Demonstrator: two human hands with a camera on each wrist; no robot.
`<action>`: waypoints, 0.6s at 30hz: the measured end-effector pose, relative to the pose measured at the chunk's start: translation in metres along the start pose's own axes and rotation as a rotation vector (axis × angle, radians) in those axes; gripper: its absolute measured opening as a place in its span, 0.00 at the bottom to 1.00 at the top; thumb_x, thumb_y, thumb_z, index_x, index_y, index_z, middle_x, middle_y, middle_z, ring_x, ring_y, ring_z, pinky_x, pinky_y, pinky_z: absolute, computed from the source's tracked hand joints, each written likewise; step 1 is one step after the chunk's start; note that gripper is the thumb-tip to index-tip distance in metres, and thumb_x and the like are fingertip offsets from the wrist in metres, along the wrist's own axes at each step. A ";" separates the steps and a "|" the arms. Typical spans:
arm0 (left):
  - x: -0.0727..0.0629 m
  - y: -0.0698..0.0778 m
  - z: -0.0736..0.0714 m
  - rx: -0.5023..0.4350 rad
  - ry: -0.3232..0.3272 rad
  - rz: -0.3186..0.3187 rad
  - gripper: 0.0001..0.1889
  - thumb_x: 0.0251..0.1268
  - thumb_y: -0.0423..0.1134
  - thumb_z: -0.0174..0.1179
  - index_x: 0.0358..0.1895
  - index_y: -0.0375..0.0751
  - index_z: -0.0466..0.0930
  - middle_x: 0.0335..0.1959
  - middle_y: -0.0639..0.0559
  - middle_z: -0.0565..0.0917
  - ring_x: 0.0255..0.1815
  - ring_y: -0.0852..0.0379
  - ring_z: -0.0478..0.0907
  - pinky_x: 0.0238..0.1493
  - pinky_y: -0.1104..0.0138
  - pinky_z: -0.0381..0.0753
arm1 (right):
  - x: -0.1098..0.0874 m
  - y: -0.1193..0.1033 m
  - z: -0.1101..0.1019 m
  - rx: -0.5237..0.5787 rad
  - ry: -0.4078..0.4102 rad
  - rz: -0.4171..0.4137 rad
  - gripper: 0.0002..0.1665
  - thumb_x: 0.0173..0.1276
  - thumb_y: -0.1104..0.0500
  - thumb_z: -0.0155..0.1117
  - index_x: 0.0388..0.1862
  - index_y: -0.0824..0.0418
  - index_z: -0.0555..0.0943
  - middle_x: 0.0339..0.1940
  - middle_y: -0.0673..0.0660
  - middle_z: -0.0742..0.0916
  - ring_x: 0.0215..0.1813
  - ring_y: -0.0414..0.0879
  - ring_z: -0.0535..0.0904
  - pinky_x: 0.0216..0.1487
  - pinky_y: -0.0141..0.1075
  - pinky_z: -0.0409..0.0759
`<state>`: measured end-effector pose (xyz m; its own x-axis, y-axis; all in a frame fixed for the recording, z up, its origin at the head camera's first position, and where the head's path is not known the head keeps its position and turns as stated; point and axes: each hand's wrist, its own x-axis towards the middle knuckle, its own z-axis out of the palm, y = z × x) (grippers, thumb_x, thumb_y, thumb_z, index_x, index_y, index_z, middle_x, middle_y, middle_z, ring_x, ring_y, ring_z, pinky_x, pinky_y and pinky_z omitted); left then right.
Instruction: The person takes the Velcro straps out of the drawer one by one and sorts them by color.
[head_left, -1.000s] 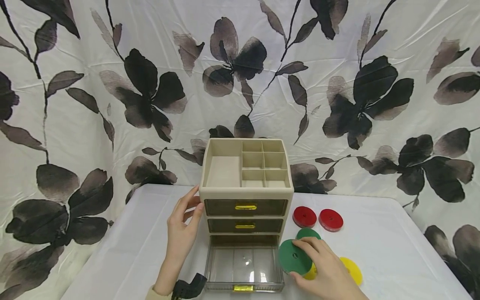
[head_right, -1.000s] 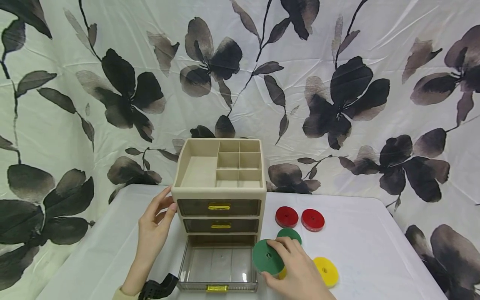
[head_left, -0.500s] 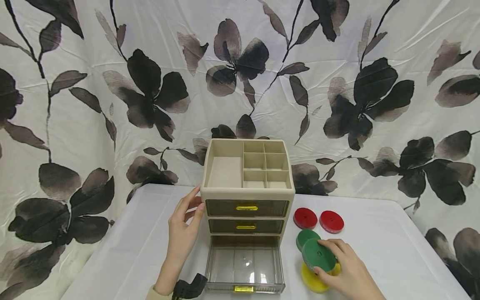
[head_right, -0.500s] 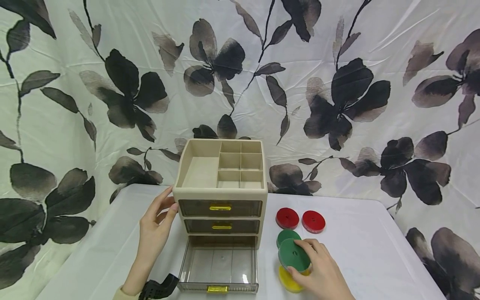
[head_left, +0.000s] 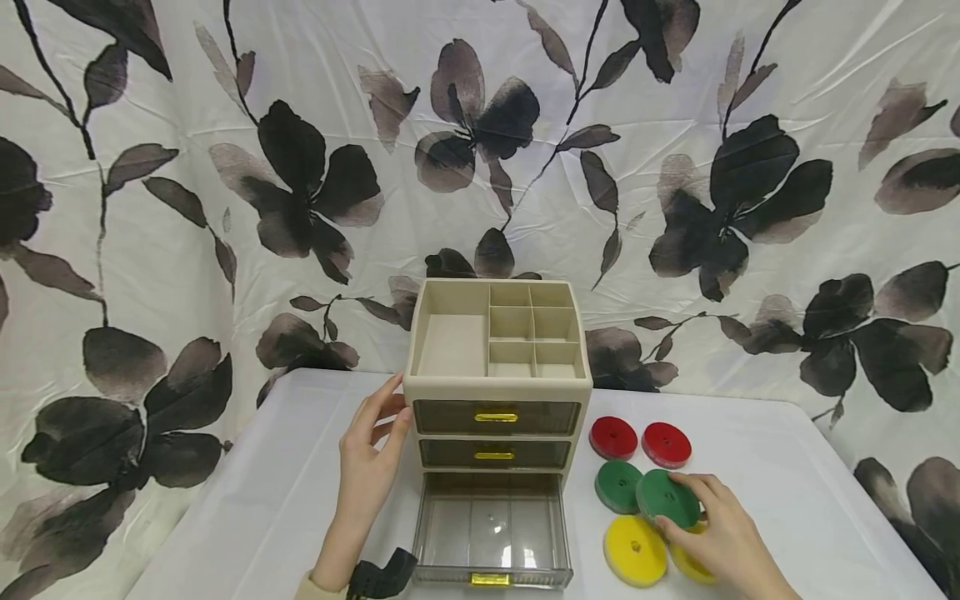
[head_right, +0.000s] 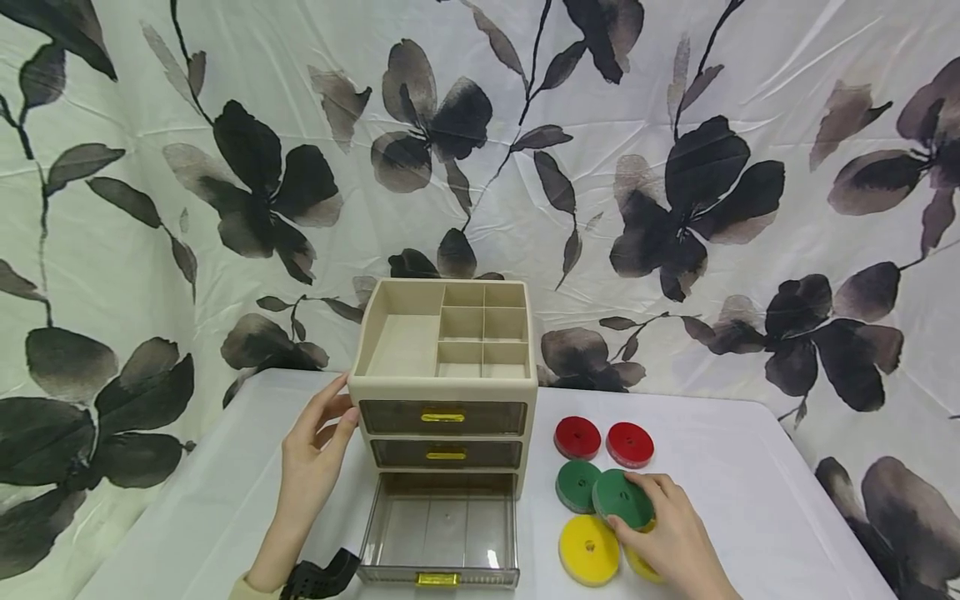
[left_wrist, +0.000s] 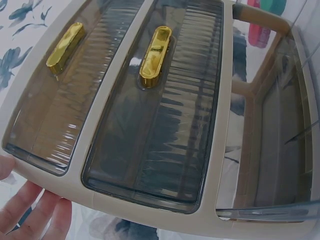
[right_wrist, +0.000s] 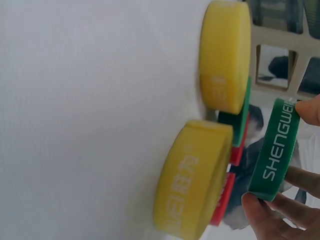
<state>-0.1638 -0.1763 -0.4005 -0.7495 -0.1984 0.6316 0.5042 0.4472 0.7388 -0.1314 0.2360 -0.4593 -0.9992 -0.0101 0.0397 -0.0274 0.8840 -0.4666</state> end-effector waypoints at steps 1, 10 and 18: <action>0.000 0.000 0.000 -0.001 -0.001 -0.003 0.26 0.62 0.29 0.62 0.64 0.51 0.74 0.43 0.47 0.83 0.46 0.73 0.75 0.43 0.82 0.76 | 0.001 0.003 0.001 -0.001 0.009 -0.001 0.43 0.52 0.41 0.74 0.62 0.60 0.73 0.56 0.63 0.77 0.50 0.55 0.74 0.45 0.45 0.84; 0.001 0.001 0.001 0.003 -0.008 -0.026 0.26 0.63 0.30 0.62 0.65 0.52 0.74 0.44 0.47 0.82 0.46 0.73 0.75 0.44 0.82 0.76 | 0.012 0.018 0.001 -0.006 0.024 0.016 0.42 0.54 0.42 0.73 0.62 0.62 0.73 0.54 0.65 0.78 0.47 0.54 0.74 0.41 0.45 0.83; 0.004 0.003 0.000 0.007 -0.011 -0.034 0.26 0.63 0.30 0.62 0.65 0.51 0.73 0.44 0.47 0.82 0.46 0.74 0.75 0.44 0.82 0.76 | 0.023 0.025 0.000 -0.020 -0.002 0.053 0.45 0.54 0.39 0.71 0.63 0.64 0.72 0.54 0.67 0.78 0.50 0.59 0.75 0.48 0.56 0.81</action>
<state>-0.1650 -0.1760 -0.3963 -0.7707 -0.2043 0.6035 0.4752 0.4467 0.7580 -0.1548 0.2576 -0.4703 -0.9993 0.0359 0.0133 0.0260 0.8923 -0.4507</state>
